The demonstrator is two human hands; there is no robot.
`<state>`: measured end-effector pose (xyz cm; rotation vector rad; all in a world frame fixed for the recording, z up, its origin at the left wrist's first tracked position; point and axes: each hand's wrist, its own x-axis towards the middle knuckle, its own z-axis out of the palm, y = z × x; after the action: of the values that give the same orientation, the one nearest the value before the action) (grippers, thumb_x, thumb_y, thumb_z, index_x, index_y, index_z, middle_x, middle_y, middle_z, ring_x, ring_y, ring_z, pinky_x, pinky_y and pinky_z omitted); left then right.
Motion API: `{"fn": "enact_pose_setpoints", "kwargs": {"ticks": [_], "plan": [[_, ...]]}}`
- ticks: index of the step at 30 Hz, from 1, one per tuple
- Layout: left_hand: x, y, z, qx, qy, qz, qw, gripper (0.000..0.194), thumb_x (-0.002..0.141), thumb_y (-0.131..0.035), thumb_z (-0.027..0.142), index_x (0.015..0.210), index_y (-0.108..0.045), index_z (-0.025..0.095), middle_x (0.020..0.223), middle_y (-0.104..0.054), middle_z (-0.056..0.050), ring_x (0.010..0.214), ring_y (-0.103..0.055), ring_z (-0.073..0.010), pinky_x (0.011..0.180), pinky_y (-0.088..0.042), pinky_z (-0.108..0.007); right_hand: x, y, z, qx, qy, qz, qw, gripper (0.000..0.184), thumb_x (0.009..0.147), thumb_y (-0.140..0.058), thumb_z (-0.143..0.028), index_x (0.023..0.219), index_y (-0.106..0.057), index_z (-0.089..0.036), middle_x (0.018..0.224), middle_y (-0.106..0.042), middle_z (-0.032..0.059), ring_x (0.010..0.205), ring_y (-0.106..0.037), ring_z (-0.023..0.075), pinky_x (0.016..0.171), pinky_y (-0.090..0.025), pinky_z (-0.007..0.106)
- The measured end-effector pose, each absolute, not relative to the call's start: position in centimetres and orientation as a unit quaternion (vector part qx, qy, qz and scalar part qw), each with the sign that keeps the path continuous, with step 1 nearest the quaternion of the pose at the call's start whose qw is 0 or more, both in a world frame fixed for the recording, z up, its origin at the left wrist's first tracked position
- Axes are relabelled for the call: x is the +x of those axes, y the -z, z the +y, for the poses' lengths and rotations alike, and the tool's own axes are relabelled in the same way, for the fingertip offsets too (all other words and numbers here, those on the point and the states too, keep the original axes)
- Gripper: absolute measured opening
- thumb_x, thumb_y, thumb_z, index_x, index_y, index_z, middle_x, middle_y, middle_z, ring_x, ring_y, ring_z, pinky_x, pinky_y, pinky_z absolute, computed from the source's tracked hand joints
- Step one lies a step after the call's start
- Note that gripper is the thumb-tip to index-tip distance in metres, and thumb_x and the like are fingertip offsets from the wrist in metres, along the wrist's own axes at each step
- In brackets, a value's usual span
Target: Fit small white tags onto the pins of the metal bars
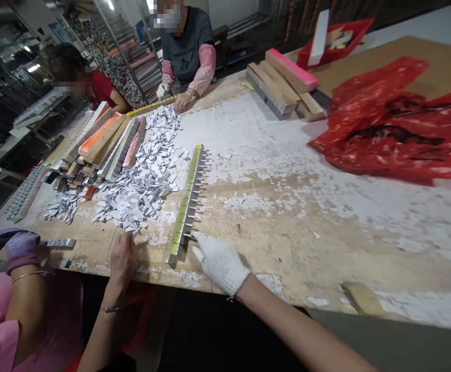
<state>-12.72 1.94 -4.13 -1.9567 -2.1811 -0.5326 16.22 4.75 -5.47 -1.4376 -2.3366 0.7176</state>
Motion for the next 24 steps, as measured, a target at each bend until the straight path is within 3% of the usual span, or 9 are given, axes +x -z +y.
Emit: {"fn": "enact_pose_setpoints", "kwargs": {"ticks": [4, 7, 9, 12, 14, 18, 24], "plan": [[-6.3, 3.1, -0.2, -0.752, 0.209, -0.624, -0.046, 0.028, 0.098, -0.034, 0.013, 0.109, -0.059, 0.019, 0.090, -0.061, -0.007, 0.073, -0.058, -0.0174, 0.064, -0.051, -0.029, 16.0, 4.1, 3.9, -0.438, -0.264, -0.836, 0.198, 0.043, 0.098, -0.047, -0.029, 0.141, -0.052, -0.022, 0.113, -0.071, 0.0095, 0.097, -0.069, 0.0207, 0.082, -0.053, 0.029], [-3.1, 2.9, -0.7, -0.790, 0.232, -0.555, -0.117, 0.025, 0.099, -0.037, 0.015, 0.114, -0.057, 0.020, 0.091, -0.063, -0.007, 0.081, -0.062, -0.0177, 0.073, -0.054, -0.031, 16.0, 3.9, 3.7, -0.407, -0.260, -0.863, 0.150, 0.032, 0.097, -0.050, -0.029, 0.124, -0.064, -0.020, 0.109, -0.072, 0.0100, 0.097, -0.069, 0.0208, 0.080, -0.051, 0.027], [-2.6, 3.1, -0.4, -0.768, 0.250, -0.580, -0.106, 0.021, 0.099, -0.048, 0.024, 0.118, -0.054, 0.020, 0.091, -0.062, -0.007, 0.082, -0.063, -0.0188, 0.075, -0.054, -0.032, 16.0, 4.1, 3.9, -0.435, -0.254, -0.860, 0.081, 0.024, 0.096, -0.051, -0.030, 0.111, -0.068, -0.020, 0.098, -0.074, 0.0087, 0.087, -0.070, 0.0207, 0.072, -0.050, 0.026], [-3.4, 3.5, 0.6, -0.722, 0.227, -0.649, -0.079, 0.045, 0.085, -0.069, 0.037, 0.123, -0.053, 0.018, 0.100, -0.062, -0.009, 0.087, -0.062, -0.0229, 0.072, -0.053, -0.034, 15.8, 4.7, 4.5, -0.489, -0.222, -0.843, 0.025, 0.023, 0.096, -0.051, -0.024, 0.113, -0.066, -0.020, 0.093, -0.074, 0.0087, 0.081, -0.071, 0.0219, 0.064, -0.047, 0.026], [-3.9, 3.8, 1.2, -0.709, 0.194, -0.671, -0.094, 0.042, 0.080, -0.073, 0.035, 0.116, -0.058, 0.017, 0.099, -0.062, -0.008, 0.087, -0.061, -0.0233, 0.071, -0.052, -0.034, 15.3, 5.4, 4.7, -0.499, -0.195, -0.844, 0.024, 0.025, 0.097, -0.047, -0.020, 0.114, -0.066, -0.020, 0.092, -0.073, 0.0094, 0.083, -0.071, 0.0240, 0.063, -0.045, 0.028], [-4.1, 4.1, 1.7, -0.688, 0.194, -0.684, -0.148, 0.018, 0.082, -0.066, 0.032, 0.094, -0.064, 0.018, 0.080, -0.060, -0.002, 0.074, -0.058, -0.0184, 0.066, -0.046, -0.029, 14.2, 6.7, 4.4, -0.485, -0.163, -0.856, 0.075, 0.026, 0.100, -0.043, -0.025, 0.103, -0.068, -0.018, 0.083, -0.072, 0.0091, 0.077, -0.070, 0.0228, 0.061, -0.042, 0.029], [-4.4, 4.2, 1.9, -0.663, 0.215, -0.688, -0.200, 0.022, 0.083, -0.064, 0.037, 0.091, -0.067, 0.017, 0.072, -0.057, 0.000, 0.066, -0.053, -0.0151, 0.060, -0.040, -0.026, 14.1, 8.0, 3.9, -0.457, -0.119, -0.870, 0.140, 0.025, 0.099, -0.046, -0.027, 0.100, -0.069, -0.018, 0.076, -0.071, 0.0057, 0.069, -0.066, 0.0195, 0.058, -0.035, 0.028]]}}
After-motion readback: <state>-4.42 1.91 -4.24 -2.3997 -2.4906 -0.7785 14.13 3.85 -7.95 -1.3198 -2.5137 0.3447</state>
